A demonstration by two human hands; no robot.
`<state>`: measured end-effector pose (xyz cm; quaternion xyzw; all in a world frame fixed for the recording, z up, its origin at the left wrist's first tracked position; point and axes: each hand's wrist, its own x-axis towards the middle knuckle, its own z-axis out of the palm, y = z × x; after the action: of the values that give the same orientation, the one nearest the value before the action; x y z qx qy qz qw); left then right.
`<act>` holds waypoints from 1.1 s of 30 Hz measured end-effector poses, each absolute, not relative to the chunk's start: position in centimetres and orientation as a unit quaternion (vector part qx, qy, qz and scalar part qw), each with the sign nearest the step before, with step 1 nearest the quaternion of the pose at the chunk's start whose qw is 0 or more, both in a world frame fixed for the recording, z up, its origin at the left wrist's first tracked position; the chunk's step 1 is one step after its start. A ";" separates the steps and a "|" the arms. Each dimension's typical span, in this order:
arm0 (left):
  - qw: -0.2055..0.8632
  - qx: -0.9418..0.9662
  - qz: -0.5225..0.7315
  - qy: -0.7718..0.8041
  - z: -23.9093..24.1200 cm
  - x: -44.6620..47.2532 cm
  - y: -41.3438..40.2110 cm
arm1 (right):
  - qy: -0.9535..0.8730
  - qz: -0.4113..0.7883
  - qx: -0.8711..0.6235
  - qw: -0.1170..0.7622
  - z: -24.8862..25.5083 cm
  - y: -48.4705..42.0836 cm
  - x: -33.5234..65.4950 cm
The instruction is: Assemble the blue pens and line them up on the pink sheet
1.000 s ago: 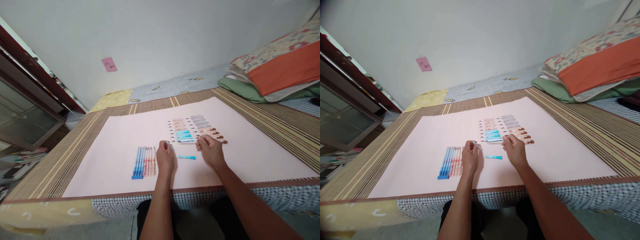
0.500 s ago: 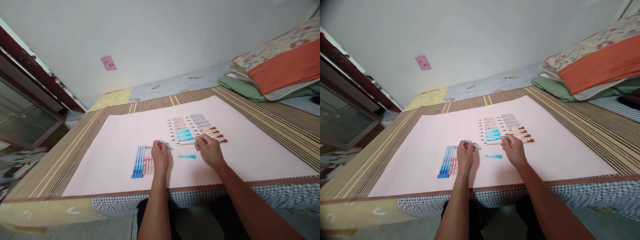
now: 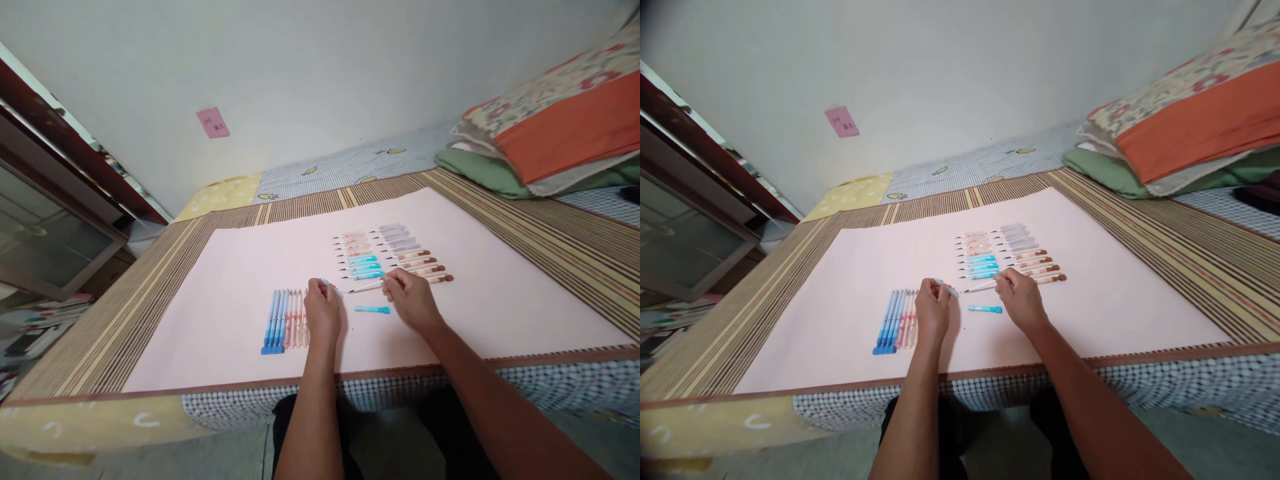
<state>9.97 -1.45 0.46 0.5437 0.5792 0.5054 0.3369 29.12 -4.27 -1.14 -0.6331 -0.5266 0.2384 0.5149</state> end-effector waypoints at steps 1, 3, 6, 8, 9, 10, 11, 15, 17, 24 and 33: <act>0.332 0.548 0.501 0.582 0.5 10.0 -1.5 | -0.528 0.238 -0.631 0.516 -1.2 -4.2 29.1; 0.327 0.552 0.496 0.585 0.6 9.9 -1.5 | -0.529 0.238 -0.629 0.518 -1.3 -4.1 29.0; 0.334 0.550 0.495 0.584 0.7 9.9 -1.5 | -0.523 0.240 -0.631 0.520 -1.3 -3.9 28.9; 0.341 0.550 0.490 0.584 0.7 9.9 -1.5 | -0.516 0.240 -0.631 0.527 -1.2 -3.8 28.8; 0.345 0.556 0.481 0.584 0.7 9.9 -1.4 | -0.510 0.240 -0.631 0.533 -1.2 -3.8 28.8; 0.349 0.565 0.467 0.584 0.7 10.0 -1.4 | -0.504 0.241 -0.632 0.537 -1.2 -3.7 28.7; 0.355 0.577 0.449 0.583 0.8 10.0 -1.4 | -0.498 0.242 -0.633 0.541 -1.2 -3.6 28.7; 0.376 0.596 0.402 0.584 1.0 10.0 -1.4 | -0.497 0.248 -0.634 0.538 -1.4 -3.4 28.8; 0.374 0.596 0.398 0.589 1.0 10.0 -1.4 | -0.503 0.250 -0.633 0.533 -1.5 -3.4 28.8; 0.372 0.594 0.401 0.590 0.9 9.6 -1.6 | -0.506 0.247 -0.642 0.520 -1.5 -3.4 29.0; 0.370 0.578 0.401 0.607 1.0 9.6 -1.6 | -0.519 0.247 -0.648 0.500 -1.1 -3.6 28.8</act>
<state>9.56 -1.63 0.99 0.5778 0.6068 0.4012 0.3700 28.81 -3.56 -1.07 -0.6479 -0.5187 0.2468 0.5002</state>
